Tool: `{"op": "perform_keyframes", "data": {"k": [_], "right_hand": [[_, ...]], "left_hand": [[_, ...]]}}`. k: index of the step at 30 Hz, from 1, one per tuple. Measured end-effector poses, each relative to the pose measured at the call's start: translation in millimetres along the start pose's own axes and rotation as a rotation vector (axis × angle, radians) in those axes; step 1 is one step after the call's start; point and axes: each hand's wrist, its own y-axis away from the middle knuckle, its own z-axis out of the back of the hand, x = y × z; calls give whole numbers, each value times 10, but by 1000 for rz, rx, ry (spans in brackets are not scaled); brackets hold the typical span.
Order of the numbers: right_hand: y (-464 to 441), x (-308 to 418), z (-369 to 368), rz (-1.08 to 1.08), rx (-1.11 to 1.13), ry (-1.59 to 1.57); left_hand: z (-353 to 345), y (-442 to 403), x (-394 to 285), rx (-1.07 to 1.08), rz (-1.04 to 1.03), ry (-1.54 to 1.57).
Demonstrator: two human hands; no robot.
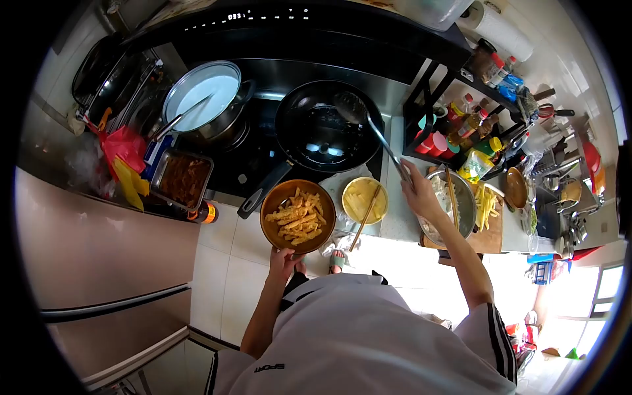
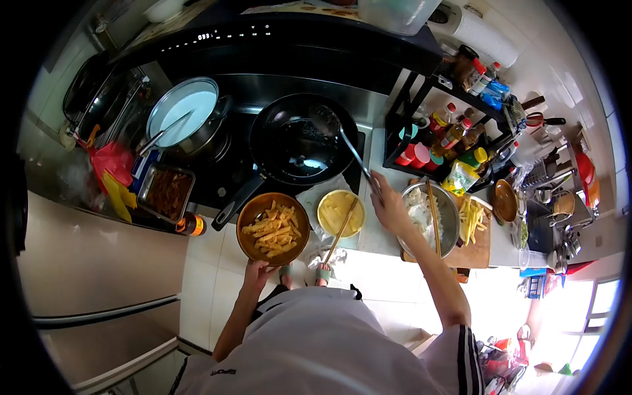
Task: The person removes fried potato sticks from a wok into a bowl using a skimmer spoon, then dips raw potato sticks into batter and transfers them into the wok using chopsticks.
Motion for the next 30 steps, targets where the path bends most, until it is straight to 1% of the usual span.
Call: {"op": "perform_keyframes", "data": {"k": [2,3,4,7,11,16,19,22,25,30], "right_hand": [[-301,-260,-198,36,-49,89],[-405,-266,-223,55,-73,133],[-469,-218,-242,-75,-20,165],[-545,-337,-514,-28,-54,240],[-604,-155,-741,-226,52,-123],[-743,308,-779,-482,144,-507],[-764,356,-846,-584,239,-753],[-740,421,-822,-631,296,-924],[-642,478,-743,-693,375,-1019],[-359,501,-499,-696,491,-1063]], "left_hand": [[23,23,-29,-4,1,-10],[10,48,-54,-13,-2,-37],[-7,78,-70,-23,-7,-62],[68,112,-116,-39,10,-99],[80,259,-248,-74,39,-80],[156,444,-384,-80,93,-50],[181,510,-439,-136,121,-33],[291,517,-445,-108,156,-36],[339,533,-453,-103,168,-54],[369,583,-502,-76,201,-91]]}}
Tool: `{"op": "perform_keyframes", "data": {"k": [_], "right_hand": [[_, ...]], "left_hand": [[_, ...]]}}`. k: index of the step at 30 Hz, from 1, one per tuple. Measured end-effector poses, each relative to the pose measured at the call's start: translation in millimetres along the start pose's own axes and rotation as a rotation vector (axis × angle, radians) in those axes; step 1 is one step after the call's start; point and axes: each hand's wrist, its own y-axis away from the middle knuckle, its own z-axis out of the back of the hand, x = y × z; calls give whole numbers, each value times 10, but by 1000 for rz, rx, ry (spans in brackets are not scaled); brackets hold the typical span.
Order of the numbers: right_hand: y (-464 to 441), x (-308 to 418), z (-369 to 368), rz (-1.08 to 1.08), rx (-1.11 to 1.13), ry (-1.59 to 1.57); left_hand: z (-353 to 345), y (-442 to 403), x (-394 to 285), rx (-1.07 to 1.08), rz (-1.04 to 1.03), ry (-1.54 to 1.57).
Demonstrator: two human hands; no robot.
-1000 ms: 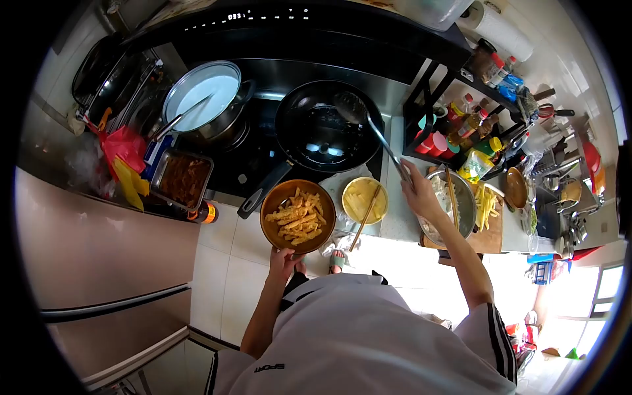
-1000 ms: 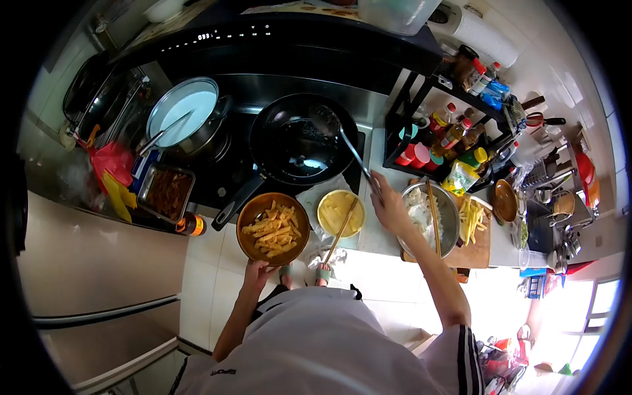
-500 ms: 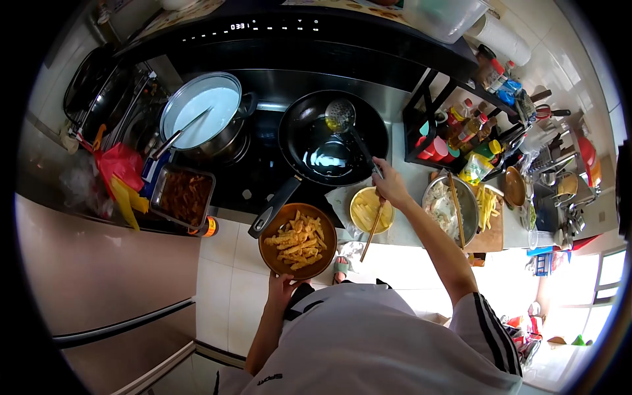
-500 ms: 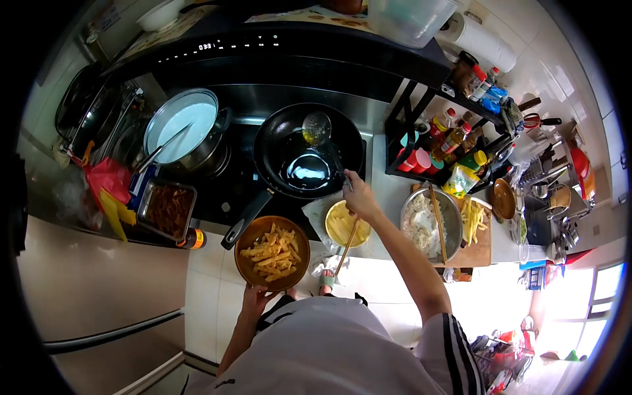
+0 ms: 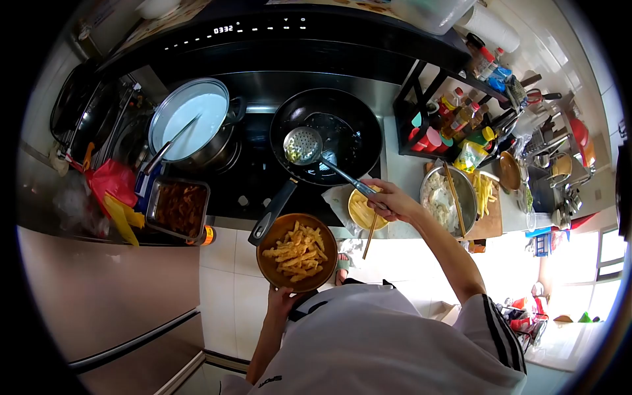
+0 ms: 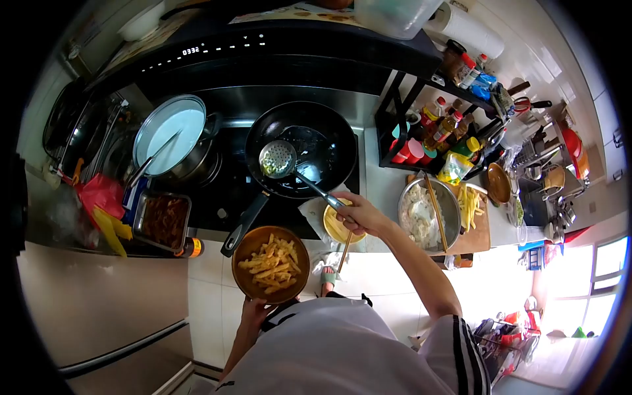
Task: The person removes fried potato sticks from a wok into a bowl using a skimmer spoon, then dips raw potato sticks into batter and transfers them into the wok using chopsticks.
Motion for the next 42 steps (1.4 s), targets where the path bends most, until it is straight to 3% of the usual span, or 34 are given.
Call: {"op": "perform_keyframes", "data": {"k": [13,26,33,42], "right_hand": [[432,10,44,47,9,256],[21,5,197,-110,393,-714],[-631,-94,51,-239,436,-1108],[-630,-81,74,58,174,-992]], "left_hand": [[-4,126,36,-1,12,-29],[212,-37,179,28,28,19],[0,80,145,26,-14,35],[-219,288,54,96,-42,-52]]}}
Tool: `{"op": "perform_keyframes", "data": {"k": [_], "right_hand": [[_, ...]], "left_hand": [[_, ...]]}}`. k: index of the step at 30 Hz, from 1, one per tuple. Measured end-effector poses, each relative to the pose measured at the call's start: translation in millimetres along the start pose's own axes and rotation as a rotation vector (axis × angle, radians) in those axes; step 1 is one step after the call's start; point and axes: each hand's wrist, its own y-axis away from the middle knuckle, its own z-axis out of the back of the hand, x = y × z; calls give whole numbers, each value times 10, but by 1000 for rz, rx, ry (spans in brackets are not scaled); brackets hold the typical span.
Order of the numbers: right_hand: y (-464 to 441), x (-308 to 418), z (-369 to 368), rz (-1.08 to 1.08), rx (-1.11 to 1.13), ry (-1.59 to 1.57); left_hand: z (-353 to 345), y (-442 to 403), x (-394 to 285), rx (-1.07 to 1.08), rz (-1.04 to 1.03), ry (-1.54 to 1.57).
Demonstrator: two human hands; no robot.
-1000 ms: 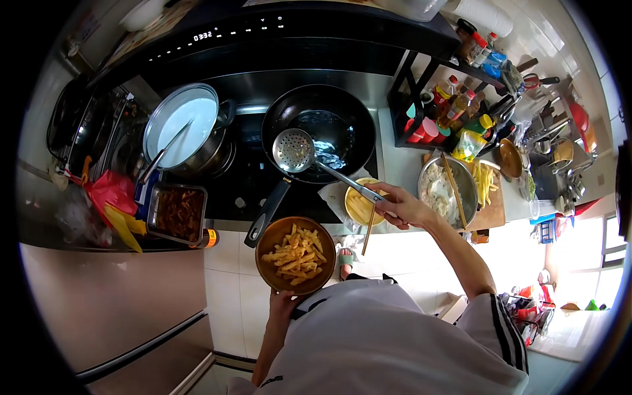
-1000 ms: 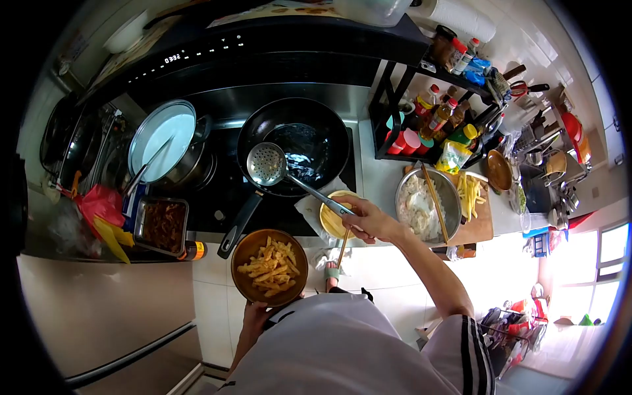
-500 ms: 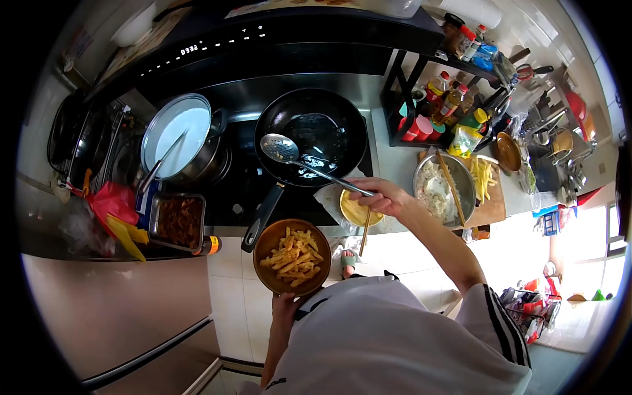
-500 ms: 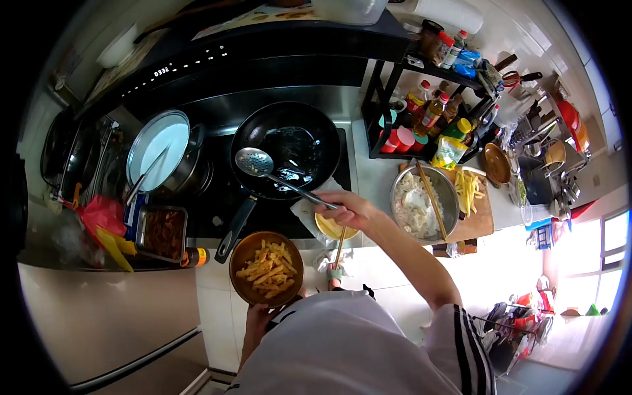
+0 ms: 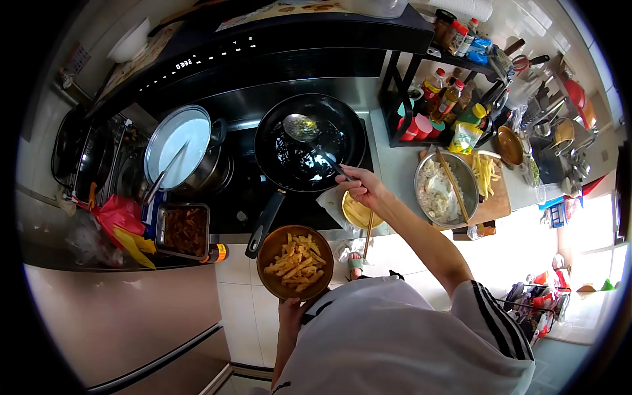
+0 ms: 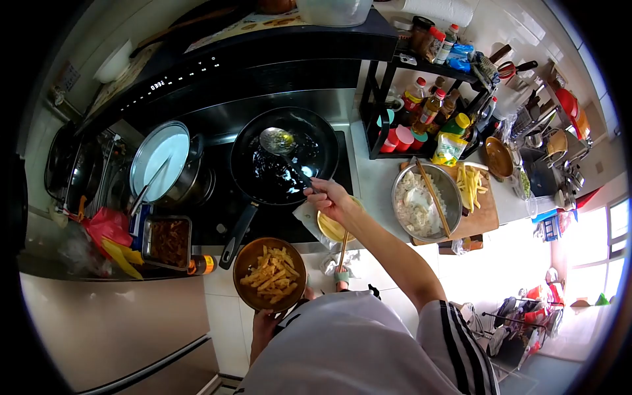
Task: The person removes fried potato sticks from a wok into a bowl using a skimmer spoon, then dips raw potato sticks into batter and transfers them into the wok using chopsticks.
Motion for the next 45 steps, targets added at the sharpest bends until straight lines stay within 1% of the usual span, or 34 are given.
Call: {"op": "perform_keyframes", "data": {"k": [4,7,10,14,16,19,20,23,28,31,34,38,41,42,45], "right_hand": [[152,23,78,127,-21,138],[297,70,77,145,-16,206],[420,73,32,198,-139,335],[644,29,-153,214,-211,515],[748,-26,-221,214,-243,589],[896,-176,-344,131,-190,542],[895,-227,-318,90,-139,498],[831,-419,-229,-81,28,128],[670,-708,-193,-251,181,-226],[625,-781,-143,-238,137,-328],[670,-781,-85,-156,102,-266],[872,-691,-211,33,-146,28],[917,-597,-201,108,-157,90],[912,-549,-167,114,-114,103],[893,-462,-163,184,-244,246]], "left_hand": [[121,-76,37,-42,-3,34],[94,-65,17,-44,-1,3],[97,-82,3,-32,8,-9],[92,-80,-8,-15,6,-21],[146,-120,8,-43,18,26],[147,-124,-3,-56,22,33],[139,-122,-10,-55,21,25],[175,-152,-4,-61,25,32],[236,-153,-9,-35,41,-10],[223,-137,-10,-30,39,-7],[157,-87,-33,-40,27,-15],[275,-155,23,-81,31,45],[312,-176,43,-69,22,55],[304,-179,37,-57,27,63],[281,-178,10,-30,37,82]]}}
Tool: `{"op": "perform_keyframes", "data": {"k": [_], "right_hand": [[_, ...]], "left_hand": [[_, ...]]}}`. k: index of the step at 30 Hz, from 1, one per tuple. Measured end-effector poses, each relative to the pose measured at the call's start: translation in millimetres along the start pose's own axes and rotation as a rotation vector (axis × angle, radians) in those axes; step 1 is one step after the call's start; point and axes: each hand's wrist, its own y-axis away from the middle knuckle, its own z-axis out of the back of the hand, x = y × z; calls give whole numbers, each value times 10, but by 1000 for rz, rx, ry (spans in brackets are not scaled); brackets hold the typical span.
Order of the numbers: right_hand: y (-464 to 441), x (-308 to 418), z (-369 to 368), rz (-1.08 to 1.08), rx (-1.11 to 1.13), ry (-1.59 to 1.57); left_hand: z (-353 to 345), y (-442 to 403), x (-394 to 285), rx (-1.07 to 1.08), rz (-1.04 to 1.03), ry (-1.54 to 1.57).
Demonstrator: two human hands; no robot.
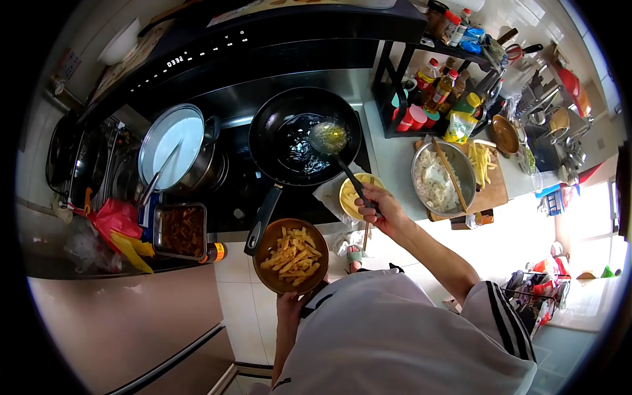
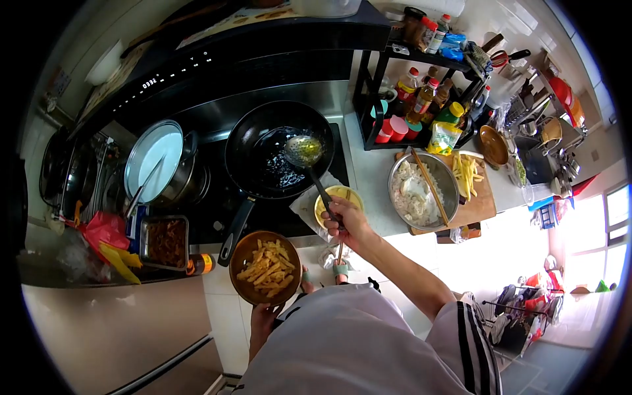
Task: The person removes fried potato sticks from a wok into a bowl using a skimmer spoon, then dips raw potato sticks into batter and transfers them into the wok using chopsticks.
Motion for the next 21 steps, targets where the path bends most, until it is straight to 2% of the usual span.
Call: {"op": "perform_keyframes", "data": {"k": [4,16,17,21], "right_hand": [[-70,93,-8,83,-96,251],[-113,574,172,80,37,411],[-94,626,151,82,-13,444],[-114,944,186,135,-83,857]], "left_hand": [[-37,27,-15,3,-3,-23],[60,53,50,-30,-41,14],[52,64,53,-29,-42,20],[-4,118,53,-52,-54,-7]]}}
